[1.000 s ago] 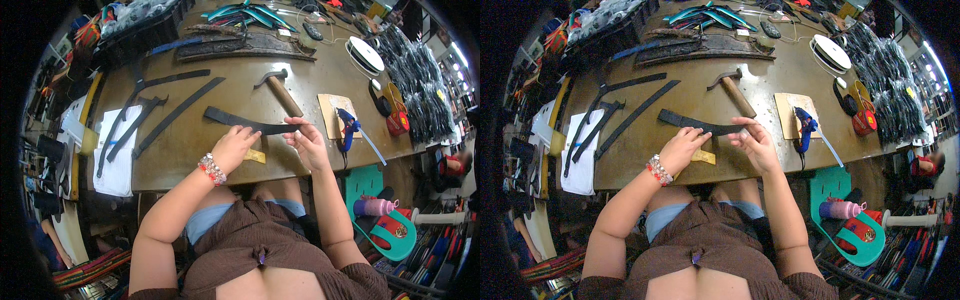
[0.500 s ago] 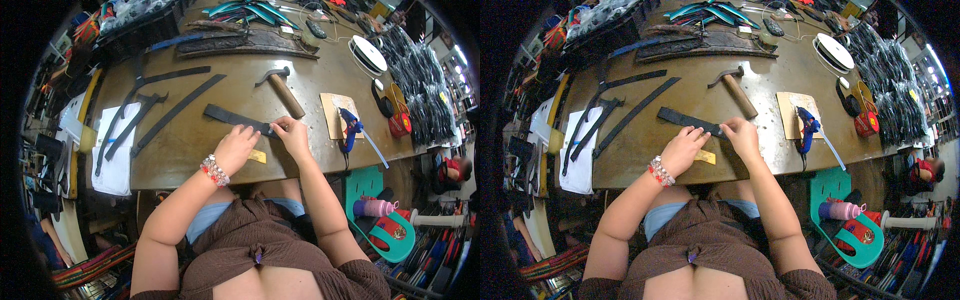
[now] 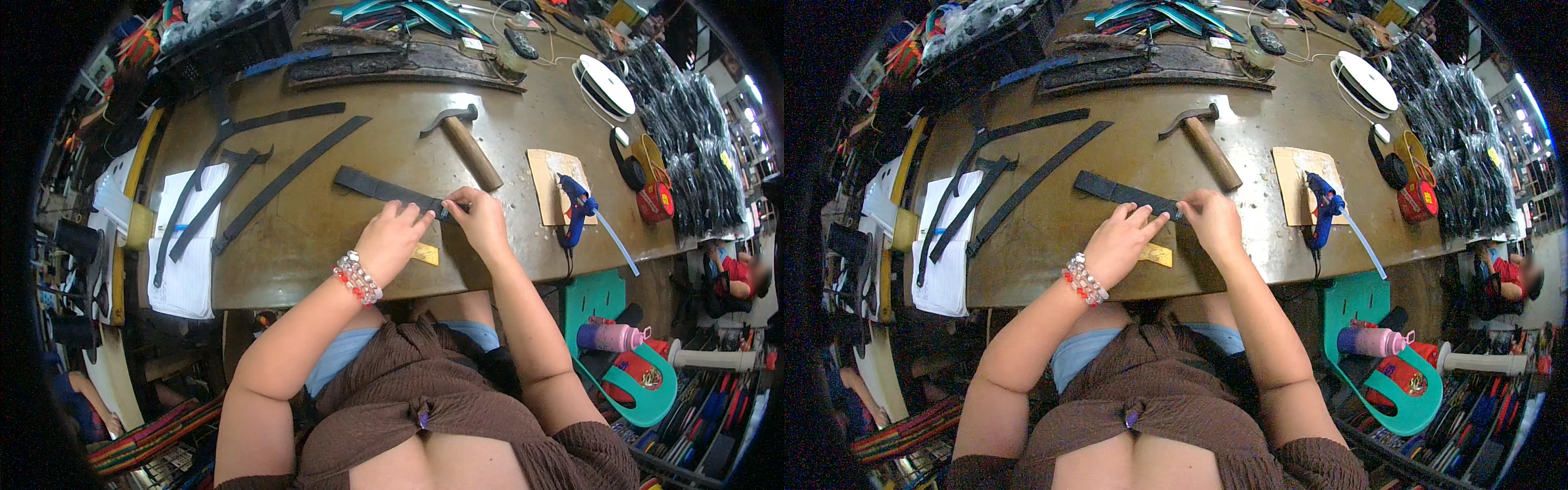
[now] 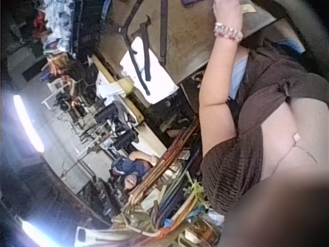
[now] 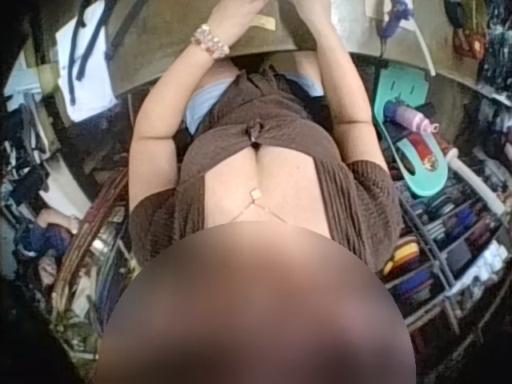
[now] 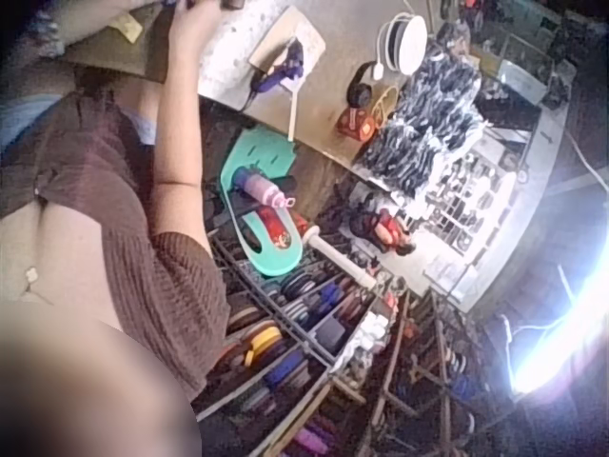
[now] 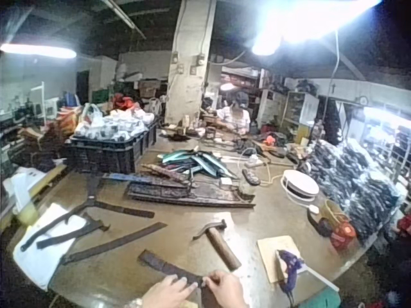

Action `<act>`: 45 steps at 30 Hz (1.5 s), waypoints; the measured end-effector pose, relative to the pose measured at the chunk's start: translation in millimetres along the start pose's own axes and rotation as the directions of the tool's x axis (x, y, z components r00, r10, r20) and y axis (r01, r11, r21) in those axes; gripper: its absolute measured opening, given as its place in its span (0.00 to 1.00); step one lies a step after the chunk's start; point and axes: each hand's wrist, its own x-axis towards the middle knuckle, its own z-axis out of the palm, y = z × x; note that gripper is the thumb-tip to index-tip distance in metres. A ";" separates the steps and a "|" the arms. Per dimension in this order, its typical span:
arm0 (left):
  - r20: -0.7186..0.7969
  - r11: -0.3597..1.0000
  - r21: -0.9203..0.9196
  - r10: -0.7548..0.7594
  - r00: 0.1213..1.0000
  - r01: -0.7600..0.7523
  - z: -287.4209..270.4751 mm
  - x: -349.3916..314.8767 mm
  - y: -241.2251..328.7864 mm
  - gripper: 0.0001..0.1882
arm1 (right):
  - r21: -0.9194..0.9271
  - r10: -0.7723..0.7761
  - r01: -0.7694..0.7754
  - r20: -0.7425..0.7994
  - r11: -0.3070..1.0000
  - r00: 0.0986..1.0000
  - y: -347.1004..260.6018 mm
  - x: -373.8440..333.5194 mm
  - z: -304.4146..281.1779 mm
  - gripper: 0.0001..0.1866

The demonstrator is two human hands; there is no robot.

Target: The person assembles a strap by attaching a yellow plastic piece to a black strap using a hot glue gun and a hammer. They then handle a plastic bag containing multiple yellow plastic pieces, sorting and stacking them on the table.

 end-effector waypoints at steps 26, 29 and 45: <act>0.006 0.995 -0.029 0.098 0.995 -0.098 -1.7 13.7 -0.9 0.14 | 0.044 -0.175 0.191 -0.247 0.981 0.953 -18.2 -131.7 -53.2 0.31; 0.032 0.997 -0.013 0.080 0.996 -0.079 -1.4 11.2 -0.8 0.18 | 0.015 -0.021 0.022 -0.049 1.000 0.999 -10.2 -130.6 -53.4 0.30; -0.140 0.910 -0.375 -0.244 0.960 0.177 9.7 55.8 64.8 0.20 | -0.575 -0.192 -0.105 -0.431 0.811 0.882 69.0 -31.5 -41.8 0.26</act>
